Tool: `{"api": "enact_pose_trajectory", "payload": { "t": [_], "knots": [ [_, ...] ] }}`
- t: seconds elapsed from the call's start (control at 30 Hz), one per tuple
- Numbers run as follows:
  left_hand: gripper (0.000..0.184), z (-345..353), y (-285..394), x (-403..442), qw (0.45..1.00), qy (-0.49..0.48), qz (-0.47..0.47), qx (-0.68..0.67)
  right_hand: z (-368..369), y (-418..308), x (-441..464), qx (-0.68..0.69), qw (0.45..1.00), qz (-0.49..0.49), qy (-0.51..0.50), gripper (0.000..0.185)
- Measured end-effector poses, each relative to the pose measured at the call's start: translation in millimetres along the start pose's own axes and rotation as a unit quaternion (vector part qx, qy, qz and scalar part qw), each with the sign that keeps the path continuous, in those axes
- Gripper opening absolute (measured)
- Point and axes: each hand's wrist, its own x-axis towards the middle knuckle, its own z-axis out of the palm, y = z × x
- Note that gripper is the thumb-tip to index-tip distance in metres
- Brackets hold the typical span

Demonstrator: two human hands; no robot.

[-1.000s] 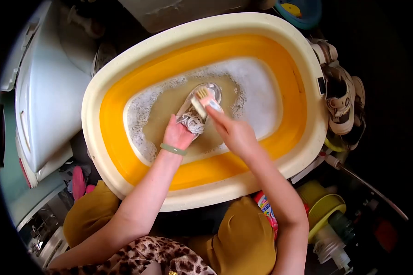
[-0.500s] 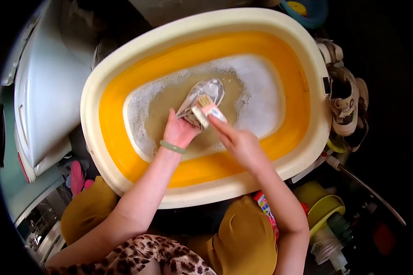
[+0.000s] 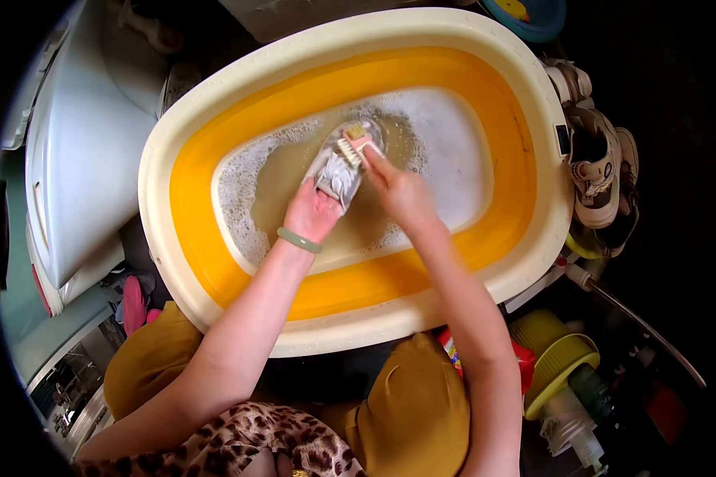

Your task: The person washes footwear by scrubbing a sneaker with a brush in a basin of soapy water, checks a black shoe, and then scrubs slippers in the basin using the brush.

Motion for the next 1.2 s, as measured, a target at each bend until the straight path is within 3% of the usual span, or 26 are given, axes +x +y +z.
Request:
{"api": "enact_pose_trajectory", "payload": {
  "t": [0.1, 0.2, 0.3, 0.43, 0.53, 0.57, 0.6, 0.63, 0.67, 0.7, 0.73, 0.77, 0.8, 0.9, 0.93, 0.97, 1.03, 1.07, 1.13, 1.2],
  "knots": [
    [0.042, 0.0, 2.8, -8.1, 0.999, 0.005, -0.033, -0.002, -6.9, -3.6, 5.7, -0.034, 0.998, 0.004, -0.051, 0.035],
    [0.045, -7.2, 4.9, -10.6, 0.998, -0.036, -0.052, -0.006, -0.4, -20.9, -40.8, -0.009, 0.993, -0.082, -0.086, 0.041],
    [0.047, -7.0, 5.5, -17.4, 0.997, 0.034, -0.064, -0.001, -15.9, -24.9, -50.4, -0.099, 0.979, -0.080, -0.160, 0.041],
    [0.048, 2.4, 2.5, -16.8, 0.999, 0.031, -0.039, 0.013, -14.4, 12.3, 0.4, -0.150, 0.982, -0.073, -0.084, 0.039],
    [0.041, 9.3, 6.0, -18.8, 0.999, 0.002, -0.021, 0.029, -19.4, 8.4, 2.1, -0.139, 0.988, -0.016, -0.058, 0.037],
    [0.041, 9.9, 5.9, -21.0, 0.999, -0.001, -0.024, 0.037, -20.8, 12.3, -2.7, -0.071, 0.997, 0.004, -0.038, 0.036],
    [0.042, 8.8, 6.9, -25.7, 0.980, -0.039, -0.011, 0.196, -21.8, 17.6, -9.3, -0.001, 1.000, 0.027, -0.017, 0.035],
    [0.043, 6.5, 8.4, -29.9, 0.934, -0.075, 0.002, 0.350, -23.1, 26.1, -15.3, 0.005, 0.999, 0.037, -0.012, 0.035],
    [0.043, 2.5, 10.8, -29.5, 0.930, -0.074, -0.005, 0.359, -25.4, 36.9, -19.1, 0.022, 0.998, 0.066, 0.007, 0.036],
    [0.050, 1.4, 13.1, -27.1, 0.823, -0.104, 0.040, 0.556, -28.2, 45.7, -20.6, 0.038, 0.995, 0.092, 0.027, 0.037],
    [0.057, 1.8, 13.0, -24.9, 0.673, -0.133, 0.086, 0.722, -30.8, 53.4, -20.0, 0.041, 0.994, 0.096, 0.032, 0.037],
    [0.059, 0.1, 10.3, -25.9, 0.478, -0.097, 0.199, 0.850, -33.7, 61.4, -17.0, -0.003, 0.990, 0.140, 0.021, 0.040],
    [0.059, 7.8, 10.7, -25.0, 0.474, -0.102, 0.200, 0.851, -40.1, 61.4, -14.5, -0.046, 0.982, 0.185, 0.010, 0.044],
    [0.052, 15.8, 17.3, 1.2, 0.617, -0.118, 0.137, 0.766, -41.4, 63.7, -7.8, -0.081, 0.965, 0.241, -0.061, 0.046],
    [0.052, 9.6, 16.2, 6.2, 0.612, -0.120, 0.136, 0.769, -33.9, 67.6, -7.9, -0.090, 0.960, 0.253, -0.082, 0.047],
    [0.048, 4.6, 15.6, 12.2, 0.667, -0.102, 0.142, 0.724, -20.8, 69.9, -11.6, -0.085, 0.960, 0.256, -0.078, 0.047],
    [0.037, -2.5, 18.2, 24.3, 0.755, -0.059, 0.121, 0.642, 4.0, 61.6, -23.0, -0.024, 0.975, 0.163, -0.146, 0.052],
    [0.037, -6.7, 24.8, 25.4, 0.753, -0.061, 0.123, 0.643, 9.5, 53.3, -28.7, -0.003, 0.970, 0.151, -0.192, 0.053],
    [0.037, 12.7, 42.4, -8.2, 0.936, -0.055, 0.018, 0.348, 4.6, 30.4, -35.7, 0.023, 0.961, 0.138, -0.238, 0.056],
    [0.035, 9.4, 55.2, -21.1, 0.947, -0.025, -0.003, 0.319, -11.9, 19.8, -35.9, -0.150, 0.930, -0.017, -0.334, 0.062]
  ]
}}
